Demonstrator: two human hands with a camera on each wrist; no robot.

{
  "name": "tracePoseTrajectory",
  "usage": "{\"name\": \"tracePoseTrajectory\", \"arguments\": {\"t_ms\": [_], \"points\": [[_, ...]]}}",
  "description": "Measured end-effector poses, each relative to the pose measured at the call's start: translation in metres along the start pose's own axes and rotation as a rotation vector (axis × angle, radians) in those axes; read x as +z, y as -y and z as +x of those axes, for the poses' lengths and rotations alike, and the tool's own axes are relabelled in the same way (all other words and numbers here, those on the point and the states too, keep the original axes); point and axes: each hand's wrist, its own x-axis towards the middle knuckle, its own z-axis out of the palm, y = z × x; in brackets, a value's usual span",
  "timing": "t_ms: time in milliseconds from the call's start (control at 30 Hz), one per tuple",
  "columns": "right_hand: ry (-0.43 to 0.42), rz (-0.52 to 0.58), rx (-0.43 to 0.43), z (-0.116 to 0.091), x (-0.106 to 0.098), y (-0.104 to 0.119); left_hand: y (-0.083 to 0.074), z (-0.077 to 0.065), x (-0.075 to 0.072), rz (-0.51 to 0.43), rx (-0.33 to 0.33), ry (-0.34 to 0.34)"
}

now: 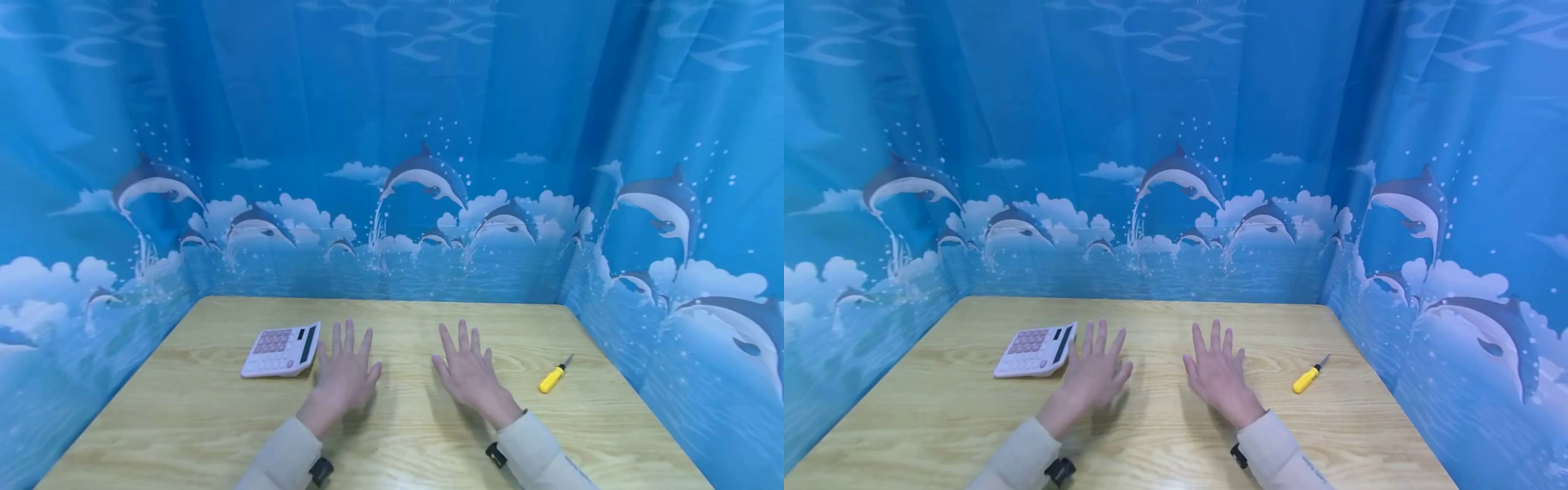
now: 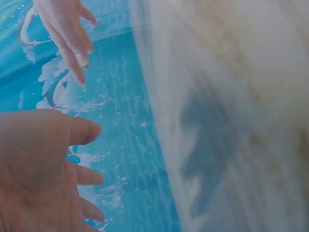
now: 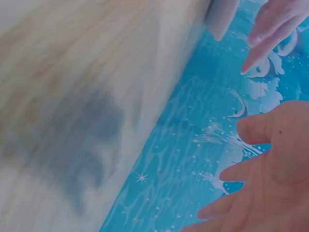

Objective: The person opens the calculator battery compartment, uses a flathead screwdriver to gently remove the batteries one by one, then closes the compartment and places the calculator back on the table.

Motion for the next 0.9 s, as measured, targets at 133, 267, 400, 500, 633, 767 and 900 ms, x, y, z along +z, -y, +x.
{"name": "tracePoseTrajectory", "arguments": {"t_ms": [133,267,400,500,633,767,900], "points": [[0.005,0.107,-0.026,0.001,-0.004,0.005,0.012,0.005,-0.011,-0.046,0.054,0.039],[0.004,0.176,-0.051,0.002,-0.006,0.011,0.033,0.010,-0.032,-0.156,0.089,0.079],[-0.024,0.206,-0.088,0.005,-0.007,0.017,0.057,0.017,-0.050,-0.242,0.108,0.060],[-0.053,0.218,-0.133,0.007,-0.008,0.023,0.076,0.022,-0.061,-0.251,0.099,0.080],[-0.071,0.231,-0.206,0.010,-0.008,0.031,0.098,0.026,-0.070,-0.234,0.045,0.136],[-0.062,0.256,-0.241,0.013,-0.010,0.039,0.117,0.030,-0.071,-0.237,0.006,0.151],[-0.019,0.294,-0.252,0.018,-0.011,0.050,0.133,0.034,-0.064,-0.254,-0.027,0.157]]}}
